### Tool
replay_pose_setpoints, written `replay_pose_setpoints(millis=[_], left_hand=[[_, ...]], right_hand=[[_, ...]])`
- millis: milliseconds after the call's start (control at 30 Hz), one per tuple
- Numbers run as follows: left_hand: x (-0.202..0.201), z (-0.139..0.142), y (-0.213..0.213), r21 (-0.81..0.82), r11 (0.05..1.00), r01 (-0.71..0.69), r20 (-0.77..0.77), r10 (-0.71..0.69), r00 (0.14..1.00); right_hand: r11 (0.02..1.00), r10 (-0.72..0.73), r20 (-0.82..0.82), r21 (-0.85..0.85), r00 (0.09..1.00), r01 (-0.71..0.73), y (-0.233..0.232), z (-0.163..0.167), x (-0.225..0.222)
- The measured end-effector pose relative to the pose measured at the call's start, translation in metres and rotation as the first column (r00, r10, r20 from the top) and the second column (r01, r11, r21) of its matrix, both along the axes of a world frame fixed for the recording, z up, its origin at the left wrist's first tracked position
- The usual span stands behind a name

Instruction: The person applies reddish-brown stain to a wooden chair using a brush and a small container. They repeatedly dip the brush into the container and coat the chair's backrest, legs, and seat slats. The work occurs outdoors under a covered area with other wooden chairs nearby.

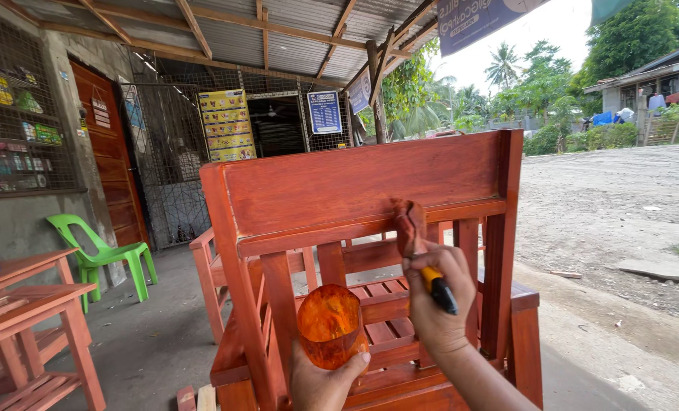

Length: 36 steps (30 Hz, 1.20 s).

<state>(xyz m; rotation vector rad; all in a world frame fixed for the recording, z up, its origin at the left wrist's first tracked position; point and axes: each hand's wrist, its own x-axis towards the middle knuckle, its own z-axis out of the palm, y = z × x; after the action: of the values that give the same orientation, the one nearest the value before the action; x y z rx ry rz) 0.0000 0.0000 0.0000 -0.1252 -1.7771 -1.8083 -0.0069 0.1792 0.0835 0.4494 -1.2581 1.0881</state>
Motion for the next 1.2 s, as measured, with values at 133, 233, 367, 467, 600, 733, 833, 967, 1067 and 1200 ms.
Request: replay_pose_setpoints(millis=[133,233,367,467,600,733,833,967,1067,1200], left_hand=[[0.003,-0.004,-0.018,0.021,1.000,0.007,-0.064,-0.006,0.998],[0.004,-0.009,-0.031,0.075,0.996,0.040,-0.159,-0.028,0.987],[0.004,-0.012,-0.047,0.157,0.977,0.146,-0.134,-0.126,0.983],[0.006,-0.014,-0.051,0.192,0.970,0.147,-0.110,-0.127,0.986],[0.003,-0.013,-0.049,0.178,0.980,0.087,-0.114,-0.067,0.991],[0.002,-0.012,-0.036,0.120,0.993,-0.014,-0.122,0.028,0.992],[0.002,-0.009,-0.024,0.082,0.995,-0.054,-0.093,0.062,0.994],[0.005,-0.012,-0.001,0.028,0.998,-0.051,-0.074,0.053,0.996],[0.000,-0.005,0.020,0.014,0.999,-0.050,-0.018,0.050,0.999],[0.001,0.003,0.031,-0.018,1.000,-0.004,-0.038,0.003,0.999]], right_hand=[[0.997,0.068,-0.013,0.028,0.998,-0.068,-0.040,-0.001,0.007],[0.986,0.155,-0.022,0.069,0.988,-0.153,-0.062,0.001,0.013],[0.935,0.309,-0.033,0.192,0.950,-0.298,-0.093,0.004,0.024],[0.876,0.449,-0.004,0.200,0.894,-0.439,-0.117,0.006,0.034],[0.849,0.494,0.003,0.216,0.869,-0.483,-0.132,0.007,0.040],[0.884,0.440,-0.042,0.198,0.897,-0.424,-0.109,0.008,0.027],[0.909,0.405,-0.056,0.128,0.913,-0.396,-0.074,0.009,0.012],[0.963,0.254,-0.051,0.103,0.966,-0.248,-0.017,-0.002,0.002],[0.983,0.180,-0.068,0.051,0.981,-0.177,0.025,-0.001,-0.010],[0.961,0.268,-0.033,-0.067,0.963,-0.269,0.070,-0.002,-0.026]])
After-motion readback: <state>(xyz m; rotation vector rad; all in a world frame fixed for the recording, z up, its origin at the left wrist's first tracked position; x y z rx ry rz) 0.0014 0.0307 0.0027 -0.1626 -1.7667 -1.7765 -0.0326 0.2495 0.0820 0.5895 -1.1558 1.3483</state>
